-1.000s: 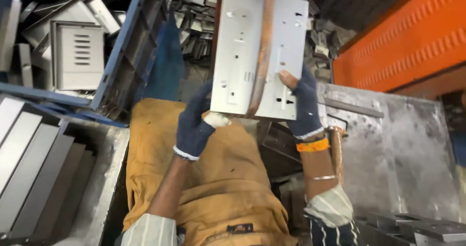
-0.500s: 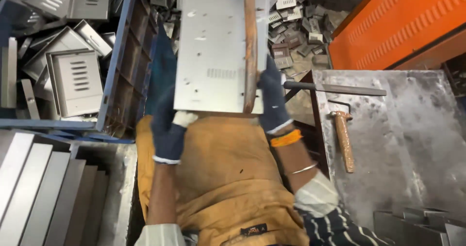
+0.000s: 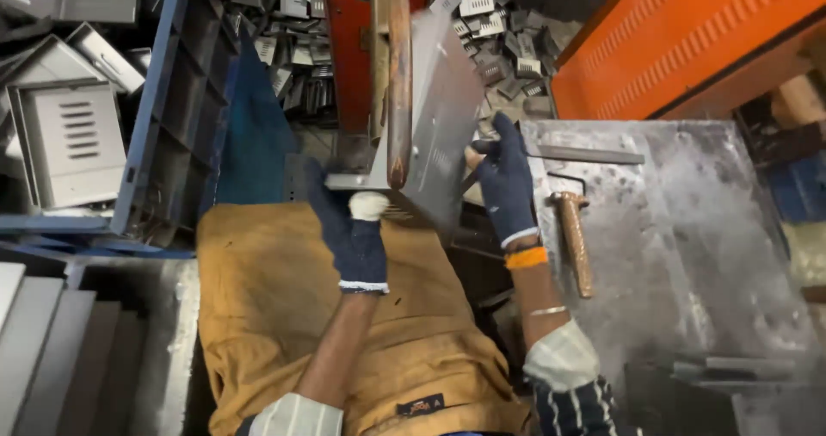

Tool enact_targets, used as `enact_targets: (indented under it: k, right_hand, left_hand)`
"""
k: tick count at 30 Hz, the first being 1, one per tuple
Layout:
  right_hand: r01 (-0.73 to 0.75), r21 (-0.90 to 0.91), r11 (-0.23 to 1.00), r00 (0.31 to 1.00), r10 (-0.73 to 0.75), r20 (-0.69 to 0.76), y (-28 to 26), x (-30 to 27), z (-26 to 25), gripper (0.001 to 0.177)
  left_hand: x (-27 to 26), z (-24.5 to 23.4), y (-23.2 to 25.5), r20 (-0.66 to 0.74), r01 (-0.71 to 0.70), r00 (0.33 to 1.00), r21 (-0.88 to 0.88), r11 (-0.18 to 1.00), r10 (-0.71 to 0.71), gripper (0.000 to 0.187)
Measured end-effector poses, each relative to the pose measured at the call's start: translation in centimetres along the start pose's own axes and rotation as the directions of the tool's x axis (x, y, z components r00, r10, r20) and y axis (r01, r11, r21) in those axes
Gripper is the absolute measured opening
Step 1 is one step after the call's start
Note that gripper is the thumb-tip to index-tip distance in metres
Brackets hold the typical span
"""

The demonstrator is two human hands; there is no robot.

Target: The worker is performing spot welding on metal parts and using a hammer to adjust them at a manual workstation.

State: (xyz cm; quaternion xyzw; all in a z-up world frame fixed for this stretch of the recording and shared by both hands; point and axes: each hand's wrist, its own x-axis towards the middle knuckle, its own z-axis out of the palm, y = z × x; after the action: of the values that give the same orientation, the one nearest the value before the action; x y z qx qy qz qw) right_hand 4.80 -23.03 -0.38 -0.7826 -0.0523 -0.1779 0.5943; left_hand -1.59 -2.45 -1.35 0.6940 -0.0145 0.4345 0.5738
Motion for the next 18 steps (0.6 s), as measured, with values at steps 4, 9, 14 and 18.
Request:
enact_targets:
  k: [4,9,14,18]
  right_hand:
    - [0.499,-0.577,0.646,0.816,-0.575,0.062,-7.2,0.2,2.2,0.044]
    - [0.301,-0.531,0.792,0.948,-0.187,0.259,-7.8,2.5,3.5,0.035]
    - [0.445,-0.584,0.678,0.895,-0.331,0.298,-11.3,2.7,2.8,0.042]
    - [0.592,-0.574,0.566,0.803,-0.479,0.355,-12.1,2.3,2.2,0.040]
  left_hand:
    - [-1.3,0.7,-5.2,-0.052,0.692,0.633,-0.409,0.594,-0.773,0.079]
    - [2.7,0.7,-6.9,0.419,0.400,0.885,-0.459,0.794,-0.203,0.069]
    - [3.7,-0.2,-6.5,0.517,0.301,0.854,-0.394,0.868,-0.061,0.101]
    - [4.8,-1.3,-4.5,0.642,0.424,0.767,-0.471,0.773,-0.029,0.116]
